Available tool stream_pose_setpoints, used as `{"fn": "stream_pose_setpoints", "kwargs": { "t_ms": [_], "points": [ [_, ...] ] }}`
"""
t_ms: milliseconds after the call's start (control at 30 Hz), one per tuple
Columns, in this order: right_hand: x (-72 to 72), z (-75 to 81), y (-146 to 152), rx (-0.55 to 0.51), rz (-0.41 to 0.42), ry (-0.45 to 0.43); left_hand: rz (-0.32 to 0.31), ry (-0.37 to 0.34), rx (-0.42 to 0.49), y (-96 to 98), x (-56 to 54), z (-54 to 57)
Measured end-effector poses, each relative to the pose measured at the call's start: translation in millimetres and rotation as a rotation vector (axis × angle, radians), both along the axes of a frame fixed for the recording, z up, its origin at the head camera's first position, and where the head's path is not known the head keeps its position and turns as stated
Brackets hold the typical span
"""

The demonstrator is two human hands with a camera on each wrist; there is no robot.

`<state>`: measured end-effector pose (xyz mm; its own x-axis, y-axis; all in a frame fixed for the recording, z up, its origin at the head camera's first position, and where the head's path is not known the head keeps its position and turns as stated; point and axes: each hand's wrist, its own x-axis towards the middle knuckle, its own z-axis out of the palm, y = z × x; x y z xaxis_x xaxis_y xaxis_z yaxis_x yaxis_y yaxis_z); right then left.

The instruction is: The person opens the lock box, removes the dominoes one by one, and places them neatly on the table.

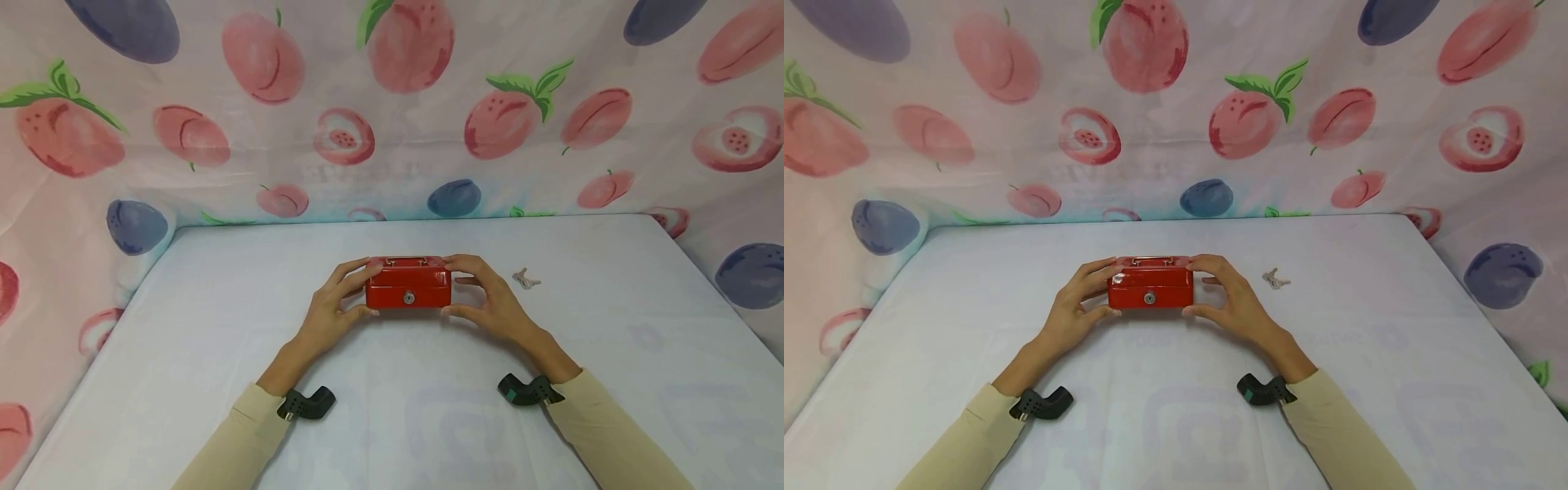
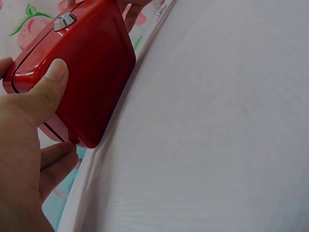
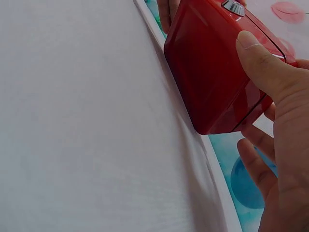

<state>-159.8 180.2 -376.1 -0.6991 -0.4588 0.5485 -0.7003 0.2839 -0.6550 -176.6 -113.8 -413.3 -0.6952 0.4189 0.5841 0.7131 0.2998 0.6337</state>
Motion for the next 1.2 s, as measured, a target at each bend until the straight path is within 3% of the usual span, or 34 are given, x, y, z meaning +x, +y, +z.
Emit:
{"fn": "stream_pose_setpoints", "kwargs": {
  "t_ms": [1200],
  "points": [
    [-2.2, -0.8, 0.0, -0.068, 0.03, -0.017, 0.039, 0.008, 0.025, 0.2, 0.4, 2.2]
  ]
}}
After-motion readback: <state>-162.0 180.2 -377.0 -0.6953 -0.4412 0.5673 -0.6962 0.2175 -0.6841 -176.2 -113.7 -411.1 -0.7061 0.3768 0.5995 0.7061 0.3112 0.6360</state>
